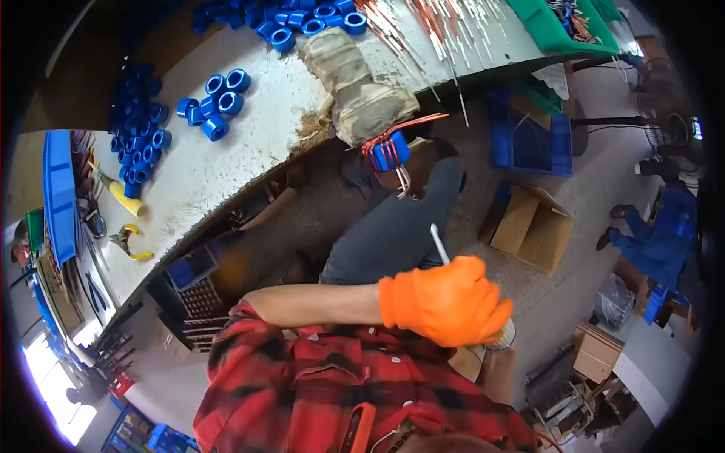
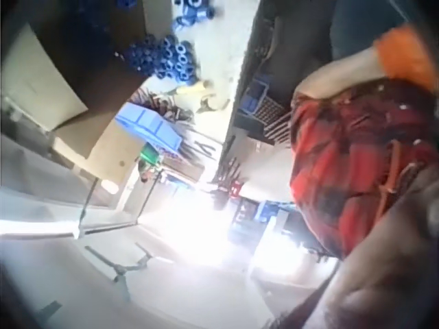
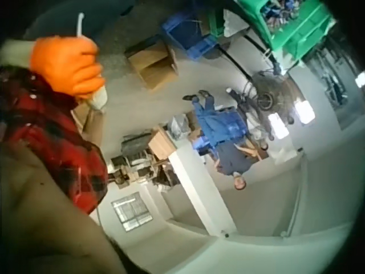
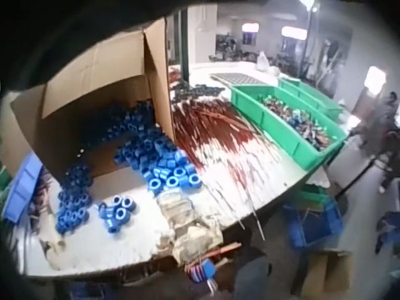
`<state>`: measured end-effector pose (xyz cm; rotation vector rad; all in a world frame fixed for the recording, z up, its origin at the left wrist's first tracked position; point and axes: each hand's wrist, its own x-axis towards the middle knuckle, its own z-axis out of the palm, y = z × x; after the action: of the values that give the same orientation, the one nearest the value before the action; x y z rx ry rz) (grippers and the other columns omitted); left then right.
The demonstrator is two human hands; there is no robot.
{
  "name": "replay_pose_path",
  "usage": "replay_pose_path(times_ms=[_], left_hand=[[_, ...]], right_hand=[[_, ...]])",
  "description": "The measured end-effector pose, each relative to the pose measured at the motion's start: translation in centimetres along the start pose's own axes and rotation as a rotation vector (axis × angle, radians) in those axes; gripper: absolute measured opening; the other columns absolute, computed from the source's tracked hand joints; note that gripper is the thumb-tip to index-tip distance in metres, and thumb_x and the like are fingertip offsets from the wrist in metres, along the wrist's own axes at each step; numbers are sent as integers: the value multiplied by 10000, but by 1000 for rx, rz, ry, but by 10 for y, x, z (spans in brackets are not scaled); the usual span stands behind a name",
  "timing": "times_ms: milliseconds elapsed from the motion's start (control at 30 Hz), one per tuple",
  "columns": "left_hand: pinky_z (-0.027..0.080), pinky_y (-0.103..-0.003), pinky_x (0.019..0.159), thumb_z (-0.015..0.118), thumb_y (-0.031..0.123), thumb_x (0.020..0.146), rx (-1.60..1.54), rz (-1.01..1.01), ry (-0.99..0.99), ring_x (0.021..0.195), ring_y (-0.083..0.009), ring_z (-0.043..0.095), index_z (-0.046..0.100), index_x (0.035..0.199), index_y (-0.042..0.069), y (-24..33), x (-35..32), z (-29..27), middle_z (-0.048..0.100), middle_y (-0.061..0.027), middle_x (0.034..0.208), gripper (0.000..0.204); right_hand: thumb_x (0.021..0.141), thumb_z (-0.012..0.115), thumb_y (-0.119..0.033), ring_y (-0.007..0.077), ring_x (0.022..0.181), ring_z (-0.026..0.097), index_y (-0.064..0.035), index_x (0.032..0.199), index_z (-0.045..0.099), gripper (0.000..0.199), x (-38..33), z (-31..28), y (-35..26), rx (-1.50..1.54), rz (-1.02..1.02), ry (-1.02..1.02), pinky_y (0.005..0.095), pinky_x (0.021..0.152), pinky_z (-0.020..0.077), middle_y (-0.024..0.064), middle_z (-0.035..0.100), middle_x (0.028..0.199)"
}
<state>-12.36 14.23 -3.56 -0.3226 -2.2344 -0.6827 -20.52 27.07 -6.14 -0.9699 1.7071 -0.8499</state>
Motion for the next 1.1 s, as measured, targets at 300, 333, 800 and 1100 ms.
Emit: replay_pose_path(times_ms=[300, 333, 800, 1100], left_hand=[[479, -496, 1220, 788, -5, 796, 204, -460, 72, 1357, -371, 676, 761, 1347, 11, -64, 12, -115, 760, -133, 1414, 552], [473, -501, 1232, 787, -9, 818, 268, -434, 47, 1350, -364, 681, 764, 1342, 17, -69, 12, -115, 769, -128, 1400, 525], [379, -552, 1306, 716, 51, 956, 359, -444, 174, 1363, -382, 648, 729, 1392, 8, -62, -18, -116, 742, -165, 1427, 439], [401, -561, 1291, 717, 72, 986, 310, -522, 218, 1340, -381, 667, 728, 1388, 6, -39, 21, -101, 744, -162, 1425, 408]], right_hand=[[1099, 628, -310, 311, 635, 657, -43, 1056, 752, 298, 3, -44, -25, -274, 288, 86, 446, 627, 499, 135, 731, 770], [1088, 644, -272, 344, 604, 636, -37, 1044, 738, 257, 9, -36, -17, -284, 189, 391, 445, 604, 499, 121, 714, 751], [937, 860, -149, 112, 651, 520, -60, 1053, 780, 167, 50, -17, -94, 439, -328, 375, 287, 617, 430, -30, 605, 741], [987, 776, -79, 62, 566, 411, -7, 863, 753, 145, 62, -48, -109, 237, -531, 633, 259, 503, 326, -56, 575, 661]])
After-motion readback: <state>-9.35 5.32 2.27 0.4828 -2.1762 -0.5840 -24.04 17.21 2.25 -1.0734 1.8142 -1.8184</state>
